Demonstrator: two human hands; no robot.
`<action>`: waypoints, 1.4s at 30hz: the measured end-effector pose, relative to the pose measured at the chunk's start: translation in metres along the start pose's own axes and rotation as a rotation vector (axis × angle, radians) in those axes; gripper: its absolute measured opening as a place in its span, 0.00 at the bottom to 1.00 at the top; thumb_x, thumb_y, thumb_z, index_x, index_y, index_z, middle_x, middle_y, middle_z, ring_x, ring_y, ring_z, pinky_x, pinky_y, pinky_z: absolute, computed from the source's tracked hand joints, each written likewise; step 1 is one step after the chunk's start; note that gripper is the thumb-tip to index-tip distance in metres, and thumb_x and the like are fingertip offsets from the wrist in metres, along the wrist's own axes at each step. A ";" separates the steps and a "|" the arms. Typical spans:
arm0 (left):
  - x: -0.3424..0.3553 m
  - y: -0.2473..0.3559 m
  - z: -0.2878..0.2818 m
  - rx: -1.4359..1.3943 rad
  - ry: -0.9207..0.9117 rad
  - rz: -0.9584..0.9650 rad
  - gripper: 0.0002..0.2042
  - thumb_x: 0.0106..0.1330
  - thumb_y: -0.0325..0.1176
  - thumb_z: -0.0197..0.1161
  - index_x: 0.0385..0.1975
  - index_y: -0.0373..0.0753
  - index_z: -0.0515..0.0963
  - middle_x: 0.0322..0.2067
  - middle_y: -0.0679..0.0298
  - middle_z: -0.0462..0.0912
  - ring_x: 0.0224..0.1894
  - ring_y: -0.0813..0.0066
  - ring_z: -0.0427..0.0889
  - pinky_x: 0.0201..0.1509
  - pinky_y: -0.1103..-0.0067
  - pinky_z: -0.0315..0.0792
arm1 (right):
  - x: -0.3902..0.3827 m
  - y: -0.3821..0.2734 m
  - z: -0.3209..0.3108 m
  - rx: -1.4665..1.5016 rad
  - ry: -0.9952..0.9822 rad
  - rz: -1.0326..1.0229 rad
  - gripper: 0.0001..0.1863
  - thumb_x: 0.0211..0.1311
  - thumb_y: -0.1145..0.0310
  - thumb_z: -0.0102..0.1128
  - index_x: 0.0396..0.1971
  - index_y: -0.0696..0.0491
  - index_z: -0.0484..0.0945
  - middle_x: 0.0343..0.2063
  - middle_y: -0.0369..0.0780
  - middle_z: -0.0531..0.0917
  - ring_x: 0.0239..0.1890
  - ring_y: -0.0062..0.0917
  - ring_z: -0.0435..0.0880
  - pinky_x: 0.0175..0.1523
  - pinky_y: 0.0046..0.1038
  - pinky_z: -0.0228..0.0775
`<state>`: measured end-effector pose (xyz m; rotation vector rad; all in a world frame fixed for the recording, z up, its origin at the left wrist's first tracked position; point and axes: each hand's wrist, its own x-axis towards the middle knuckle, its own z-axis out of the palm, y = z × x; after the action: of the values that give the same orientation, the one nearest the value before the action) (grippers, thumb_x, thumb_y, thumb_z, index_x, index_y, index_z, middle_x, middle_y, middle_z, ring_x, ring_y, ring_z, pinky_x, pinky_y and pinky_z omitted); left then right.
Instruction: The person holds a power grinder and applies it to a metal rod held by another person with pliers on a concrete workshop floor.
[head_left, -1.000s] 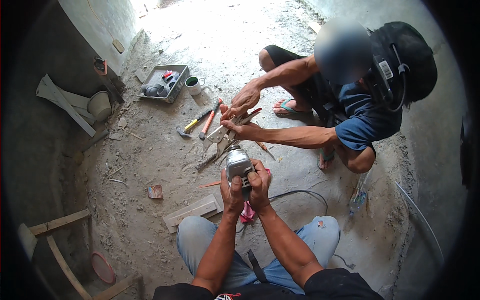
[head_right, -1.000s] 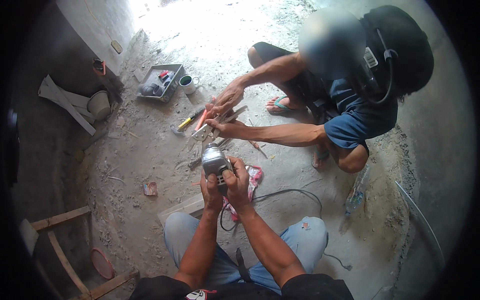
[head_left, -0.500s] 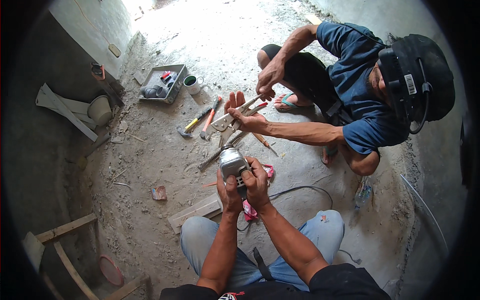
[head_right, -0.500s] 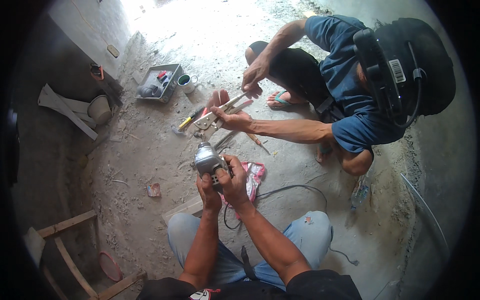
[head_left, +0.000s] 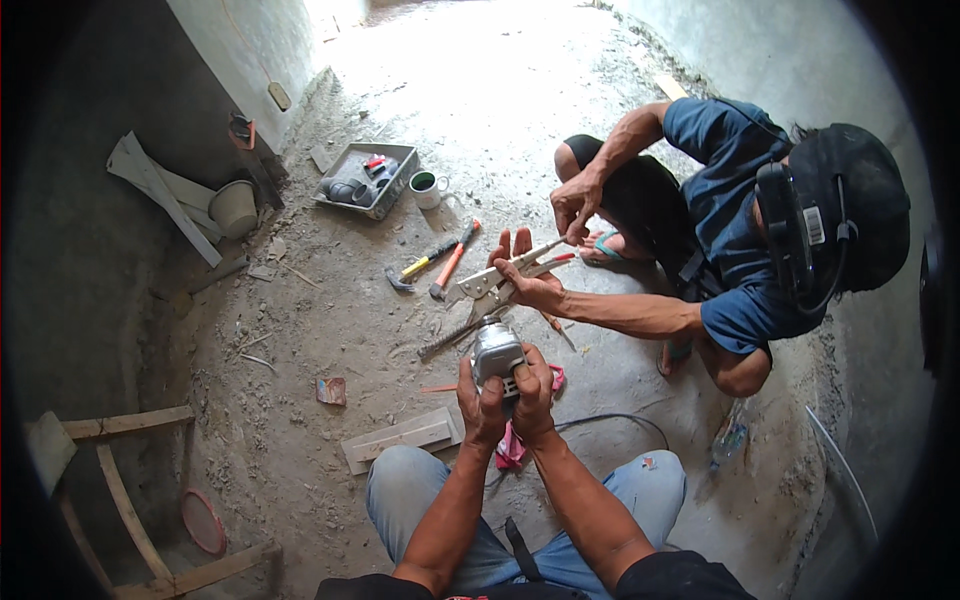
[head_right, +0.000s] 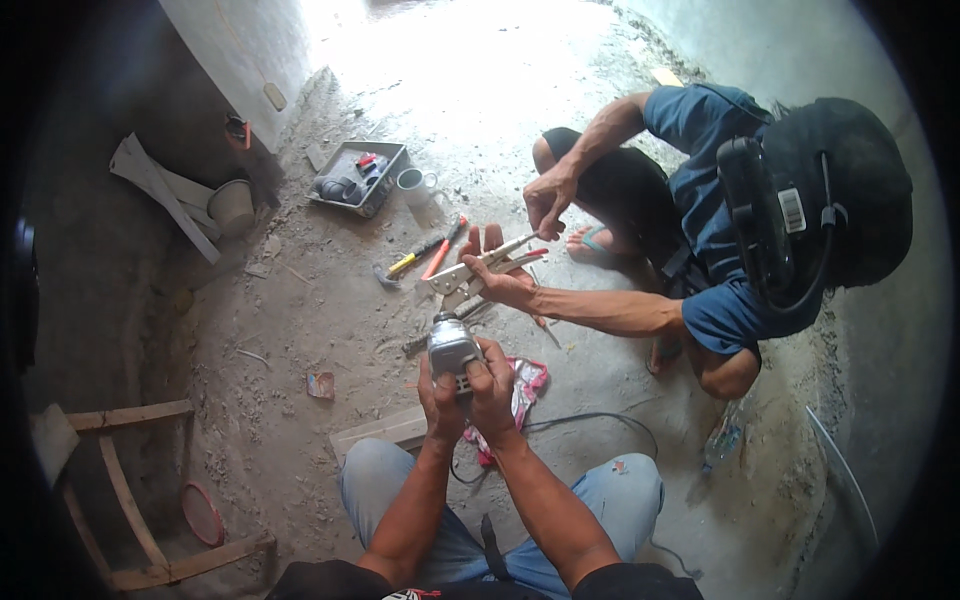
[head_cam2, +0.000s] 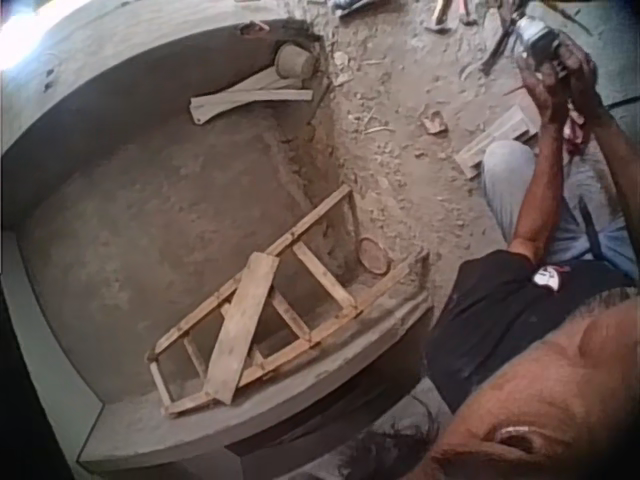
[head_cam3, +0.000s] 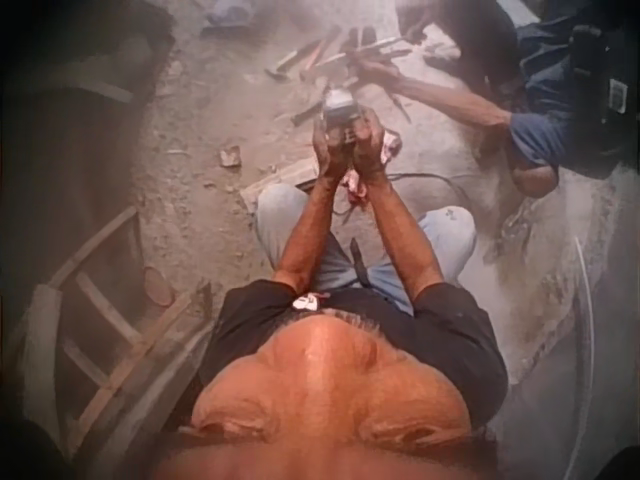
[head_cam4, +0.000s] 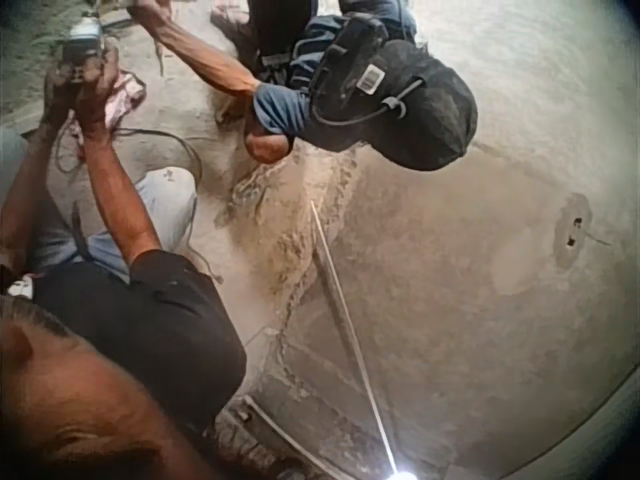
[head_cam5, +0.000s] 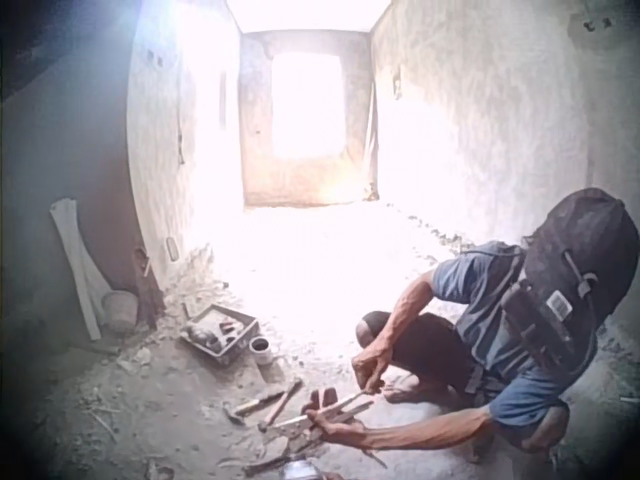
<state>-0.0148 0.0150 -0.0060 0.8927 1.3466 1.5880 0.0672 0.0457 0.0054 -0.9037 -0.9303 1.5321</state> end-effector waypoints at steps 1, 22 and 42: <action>0.000 0.001 0.000 -0.002 0.009 0.010 0.33 0.61 0.61 0.54 0.51 0.35 0.69 0.40 0.63 0.76 0.39 0.75 0.75 0.42 0.78 0.71 | 0.000 0.001 0.000 -0.001 -0.013 -0.004 0.28 0.58 0.53 0.54 0.49 0.62 0.74 0.38 0.38 0.80 0.39 0.19 0.76 0.44 0.24 0.71; -0.005 0.007 0.020 0.012 0.070 0.019 0.32 0.59 0.60 0.55 0.47 0.33 0.72 0.35 0.64 0.77 0.35 0.75 0.72 0.39 0.77 0.68 | -0.011 -0.011 -0.012 -0.030 -0.008 -0.033 0.29 0.62 0.53 0.58 0.53 0.61 0.71 0.43 0.39 0.77 0.43 0.20 0.74 0.50 0.24 0.68; -0.001 -0.028 -0.004 -0.310 -0.004 -0.054 0.34 0.61 0.61 0.48 0.54 0.34 0.71 0.44 0.61 0.78 0.45 0.69 0.79 0.49 0.71 0.75 | -0.011 -0.018 -0.007 -0.263 -0.025 -0.152 0.30 0.54 0.51 0.66 0.49 0.60 0.76 0.41 0.46 0.78 0.46 0.35 0.77 0.53 0.34 0.69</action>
<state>-0.0140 0.0138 -0.0343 0.6648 1.0737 1.6935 0.0821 0.0377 0.0198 -0.9763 -1.2107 1.3143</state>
